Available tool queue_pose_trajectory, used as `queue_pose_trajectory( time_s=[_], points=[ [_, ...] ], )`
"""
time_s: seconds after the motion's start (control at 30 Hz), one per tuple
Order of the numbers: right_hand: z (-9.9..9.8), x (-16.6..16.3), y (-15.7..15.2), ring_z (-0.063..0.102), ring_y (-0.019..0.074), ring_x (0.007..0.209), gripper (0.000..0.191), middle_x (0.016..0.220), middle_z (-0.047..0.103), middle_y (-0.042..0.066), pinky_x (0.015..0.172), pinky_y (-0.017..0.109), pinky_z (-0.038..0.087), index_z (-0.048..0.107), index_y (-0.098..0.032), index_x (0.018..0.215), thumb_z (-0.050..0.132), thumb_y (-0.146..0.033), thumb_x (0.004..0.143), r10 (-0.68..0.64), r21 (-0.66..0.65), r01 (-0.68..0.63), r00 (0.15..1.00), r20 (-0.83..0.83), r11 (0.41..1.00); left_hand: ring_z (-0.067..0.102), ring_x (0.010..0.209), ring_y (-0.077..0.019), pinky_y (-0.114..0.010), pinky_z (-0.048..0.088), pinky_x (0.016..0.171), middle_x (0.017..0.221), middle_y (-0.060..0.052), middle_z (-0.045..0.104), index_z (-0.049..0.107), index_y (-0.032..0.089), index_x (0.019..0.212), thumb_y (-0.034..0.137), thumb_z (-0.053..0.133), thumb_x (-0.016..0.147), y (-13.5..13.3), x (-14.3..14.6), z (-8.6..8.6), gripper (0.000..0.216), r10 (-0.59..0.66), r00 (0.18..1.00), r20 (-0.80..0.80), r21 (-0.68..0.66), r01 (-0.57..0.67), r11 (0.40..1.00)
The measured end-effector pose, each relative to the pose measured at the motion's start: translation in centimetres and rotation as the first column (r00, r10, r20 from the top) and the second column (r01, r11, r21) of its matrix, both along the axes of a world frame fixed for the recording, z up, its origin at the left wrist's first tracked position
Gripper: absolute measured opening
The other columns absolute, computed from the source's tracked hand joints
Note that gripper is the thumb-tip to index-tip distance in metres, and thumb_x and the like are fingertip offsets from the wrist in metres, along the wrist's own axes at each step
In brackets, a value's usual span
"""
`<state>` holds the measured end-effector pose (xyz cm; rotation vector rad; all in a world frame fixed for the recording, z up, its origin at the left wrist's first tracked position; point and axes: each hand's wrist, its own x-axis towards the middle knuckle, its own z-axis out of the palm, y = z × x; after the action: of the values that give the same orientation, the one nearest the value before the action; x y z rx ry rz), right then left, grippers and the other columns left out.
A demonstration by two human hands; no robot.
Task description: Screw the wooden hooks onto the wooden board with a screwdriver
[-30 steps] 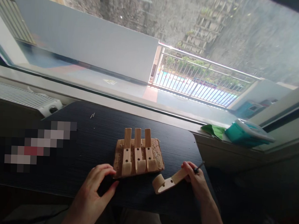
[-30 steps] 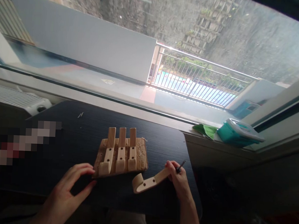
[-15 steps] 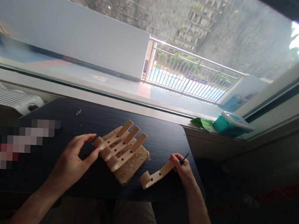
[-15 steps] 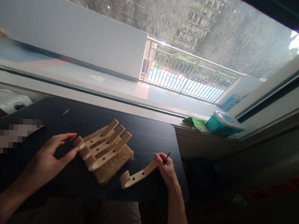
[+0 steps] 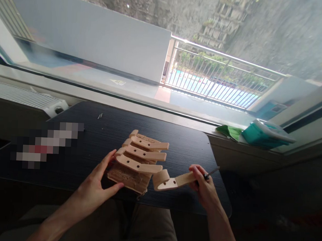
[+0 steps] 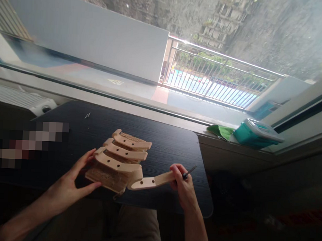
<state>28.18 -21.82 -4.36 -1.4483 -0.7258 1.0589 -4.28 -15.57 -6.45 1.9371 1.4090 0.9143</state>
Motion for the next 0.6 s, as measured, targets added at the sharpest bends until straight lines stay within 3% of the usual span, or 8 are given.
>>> queue_pose_trajectory(
  time_s=[0.2,0.33,0.4,0.47,0.6],
  points=[
    [2.6,-2.1,0.0,0.039,0.0087,0.049,0.035,0.057,0.046,-0.002,0.044,0.021,0.03,0.064,-0.018,0.074,0.062,-0.053,0.073,0.091,0.005,-0.094,0.971,0.22,0.996,0.053,0.118,-0.0278,-0.045,0.047,0.096,0.131,-0.01,0.051,0.02,0.028,0.143,0.042,0.065,0.072,-0.7,1.4,0.2,0.085,0.057,0.992,-0.108,0.165,-0.039,0.985],
    [3.1,-4.7,-0.1,0.042,0.0105,0.055,0.032,0.061,0.049,-0.001,0.05,0.022,0.035,0.064,-0.018,0.076,0.056,-0.048,0.08,0.123,0.005,-0.137,0.906,0.406,0.991,0.053,0.113,-0.0249,-0.043,0.043,0.1,0.12,-0.006,0.054,0.048,0.028,0.123,0.033,0.054,0.081,-1.8,1.0,2.6,0.043,0.098,0.992,-0.082,0.371,-0.061,0.927],
    [2.8,-6.2,0.0,0.042,0.0106,0.054,0.032,0.059,0.048,-0.002,0.05,0.022,0.036,0.063,-0.018,0.076,0.054,-0.048,0.082,0.083,0.037,-0.112,0.887,0.454,0.993,0.057,0.106,-0.0217,-0.037,0.046,0.097,0.115,-0.004,0.056,0.054,0.029,0.113,0.031,0.05,0.083,-2.3,0.6,3.8,0.03,0.054,0.997,-0.055,0.34,-0.032,0.94],
    [2.4,-7.4,0.2,0.042,0.0106,0.053,0.032,0.058,0.047,-0.002,0.05,0.022,0.036,0.062,-0.017,0.077,0.052,-0.048,0.083,0.083,0.053,-0.121,0.882,0.463,0.991,0.06,0.098,-0.0195,-0.033,0.05,0.091,0.113,-0.002,0.06,0.054,0.03,0.113,0.033,0.053,0.082,-2.5,0.4,4.3,0.031,0.006,0.999,-0.044,0.254,0.005,0.967],
    [2.2,-8.8,0.1,0.043,0.01,0.055,0.029,0.06,0.047,-0.002,0.051,0.021,0.037,0.061,-0.017,0.078,0.051,-0.044,0.085,0.136,0.068,-0.19,0.869,0.475,0.979,0.064,0.085,-0.0161,-0.026,0.054,0.08,0.101,0.001,0.066,0.058,0.028,0.108,0.037,0.06,0.078,-1.9,0.3,3.7,0.032,-0.001,1.0,-0.006,0.149,0.002,0.989]
  ],
)
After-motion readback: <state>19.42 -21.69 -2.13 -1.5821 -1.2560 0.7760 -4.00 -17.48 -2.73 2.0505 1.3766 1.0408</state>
